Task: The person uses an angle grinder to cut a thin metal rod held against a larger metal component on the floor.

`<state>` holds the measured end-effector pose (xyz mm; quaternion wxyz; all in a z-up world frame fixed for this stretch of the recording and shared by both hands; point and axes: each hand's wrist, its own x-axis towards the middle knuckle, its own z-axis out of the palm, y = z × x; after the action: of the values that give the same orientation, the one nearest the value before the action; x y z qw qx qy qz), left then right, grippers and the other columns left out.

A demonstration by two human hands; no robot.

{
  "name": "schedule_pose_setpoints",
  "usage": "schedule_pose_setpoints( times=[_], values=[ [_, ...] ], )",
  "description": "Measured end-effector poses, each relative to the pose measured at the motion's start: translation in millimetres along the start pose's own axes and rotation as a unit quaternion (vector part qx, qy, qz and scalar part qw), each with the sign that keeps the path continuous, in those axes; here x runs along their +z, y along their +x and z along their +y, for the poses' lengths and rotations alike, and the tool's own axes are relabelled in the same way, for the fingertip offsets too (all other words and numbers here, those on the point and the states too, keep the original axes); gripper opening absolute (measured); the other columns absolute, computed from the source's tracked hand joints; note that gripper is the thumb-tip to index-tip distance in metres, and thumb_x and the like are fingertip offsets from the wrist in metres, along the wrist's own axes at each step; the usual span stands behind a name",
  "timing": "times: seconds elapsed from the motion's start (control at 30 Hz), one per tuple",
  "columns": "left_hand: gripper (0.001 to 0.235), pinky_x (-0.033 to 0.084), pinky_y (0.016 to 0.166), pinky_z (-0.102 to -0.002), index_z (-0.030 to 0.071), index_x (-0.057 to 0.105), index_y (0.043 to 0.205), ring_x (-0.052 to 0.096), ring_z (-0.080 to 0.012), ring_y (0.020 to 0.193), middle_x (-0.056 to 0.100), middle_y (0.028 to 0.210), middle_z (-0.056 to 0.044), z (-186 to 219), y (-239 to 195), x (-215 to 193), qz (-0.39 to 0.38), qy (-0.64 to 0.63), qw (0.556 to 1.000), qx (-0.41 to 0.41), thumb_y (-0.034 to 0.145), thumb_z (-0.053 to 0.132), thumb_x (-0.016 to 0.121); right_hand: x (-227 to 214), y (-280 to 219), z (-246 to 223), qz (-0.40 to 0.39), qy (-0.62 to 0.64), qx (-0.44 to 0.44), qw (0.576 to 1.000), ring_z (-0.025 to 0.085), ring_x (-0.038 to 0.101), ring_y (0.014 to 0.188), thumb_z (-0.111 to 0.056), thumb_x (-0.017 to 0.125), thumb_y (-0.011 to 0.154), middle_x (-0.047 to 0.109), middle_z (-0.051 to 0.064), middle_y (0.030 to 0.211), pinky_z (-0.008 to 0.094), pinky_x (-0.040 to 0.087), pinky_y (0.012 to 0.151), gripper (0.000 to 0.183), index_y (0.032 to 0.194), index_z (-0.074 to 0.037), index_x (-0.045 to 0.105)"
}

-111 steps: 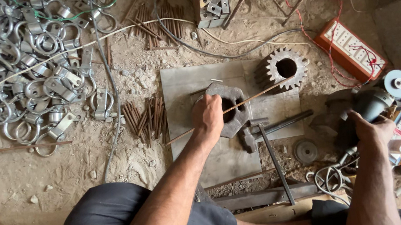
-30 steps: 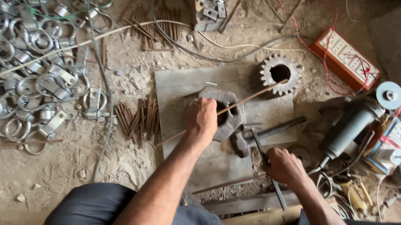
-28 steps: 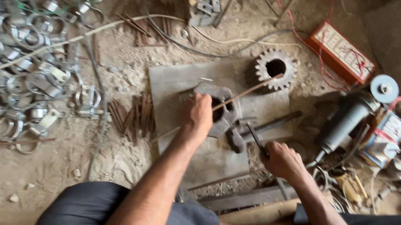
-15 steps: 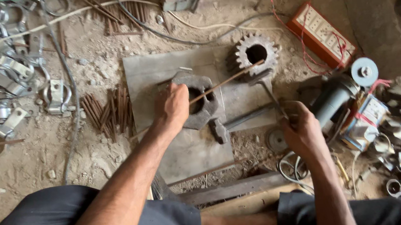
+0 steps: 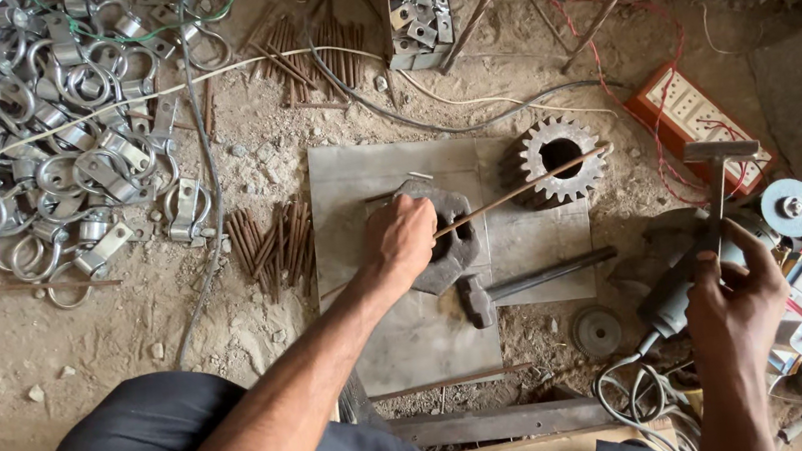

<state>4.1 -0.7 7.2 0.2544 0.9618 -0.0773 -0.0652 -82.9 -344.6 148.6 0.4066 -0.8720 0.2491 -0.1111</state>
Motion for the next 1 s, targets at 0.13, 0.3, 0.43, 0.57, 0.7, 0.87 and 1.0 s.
schedule_pose_setpoints(
  times=[0.13,0.3,0.43,0.57,0.7,0.87,1.0],
  values=[
    [0.011,0.055,0.064,-0.048,0.006,0.068,0.083,0.069,-0.0341,0.075,0.068,0.085,-0.017,16,-3,-25,0.032,-0.016,0.999,0.038,0.081,0.011,0.077,1,0,-7,-0.004,0.006,0.016,1.0,0.01,0.058,0.061,-0.006,0.063,0.102,0.074,0.019,0.097,0.026,0.043,0.049,0.043,0.144,-0.014,0.063],
    [0.014,0.054,0.059,-0.047,0.003,0.064,0.082,0.068,-0.0323,0.072,0.066,0.084,-0.017,21,-7,-26,0.032,-0.032,0.999,0.026,0.082,0.006,0.078,10,-4,-21,-0.07,-0.033,0.028,0.997,0.013,0.062,0.059,-0.009,0.062,0.102,0.075,0.015,0.103,0.029,0.044,0.044,0.041,0.142,-0.016,0.065],
    [0.014,0.055,0.063,-0.048,0.004,0.067,0.081,0.07,-0.0344,0.075,0.068,0.085,-0.018,21,-6,-37,0.015,-0.028,0.999,0.027,0.079,0.008,0.08,14,-10,-27,-0.095,-0.035,0.004,0.995,0.01,0.066,0.067,-0.007,0.063,0.099,0.077,0.015,0.097,0.025,0.046,0.05,0.045,0.143,-0.016,0.063],
    [0.014,0.056,0.066,-0.048,0.008,0.068,0.082,0.072,-0.0353,0.078,0.07,0.087,-0.017,25,-3,-39,-0.008,-0.012,1.0,0.015,0.079,0.011,0.081,13,-9,-24,-0.062,0.015,0.022,0.998,0.008,0.062,0.066,-0.006,0.062,0.1,0.076,0.013,0.094,0.024,0.043,0.051,0.044,0.144,-0.013,0.064],
    [0.017,0.053,0.066,-0.055,0.011,0.068,0.078,0.068,-0.0413,0.076,0.068,0.084,-0.018,20,-6,-31,0.059,-0.022,0.996,0.061,0.075,0.016,0.084,9,-3,-10,-0.036,0.038,-0.036,0.998,0.006,0.055,0.067,-0.005,0.063,0.104,0.072,0.013,0.09,0.022,0.042,0.055,0.04,0.143,-0.007,0.065],
    [0.018,0.051,0.066,-0.053,0.01,0.065,0.081,0.067,-0.0378,0.074,0.066,0.082,-0.016,15,-7,-27,0.068,-0.047,0.994,0.077,0.079,0.015,0.082,8,0,-9,-0.031,0.057,0.003,0.998,0.005,0.053,0.058,-0.006,0.064,0.098,0.075,0.006,0.084,0.023,0.038,0.048,0.045,0.143,-0.01,0.062],
    [0.018,0.052,0.065,-0.051,0.008,0.065,0.081,0.068,-0.0354,0.074,0.067,0.082,-0.015,16,-8,-31,0.04,-0.047,0.996,0.061,0.08,0.014,0.082,10,-1,-10,-0.041,0.081,-0.019,0.996,0.003,0.055,0.063,-0.006,0.064,0.101,0.074,0.008,0.085,0.022,0.038,0.051,0.043,0.144,-0.009,0.062]
  ],
)
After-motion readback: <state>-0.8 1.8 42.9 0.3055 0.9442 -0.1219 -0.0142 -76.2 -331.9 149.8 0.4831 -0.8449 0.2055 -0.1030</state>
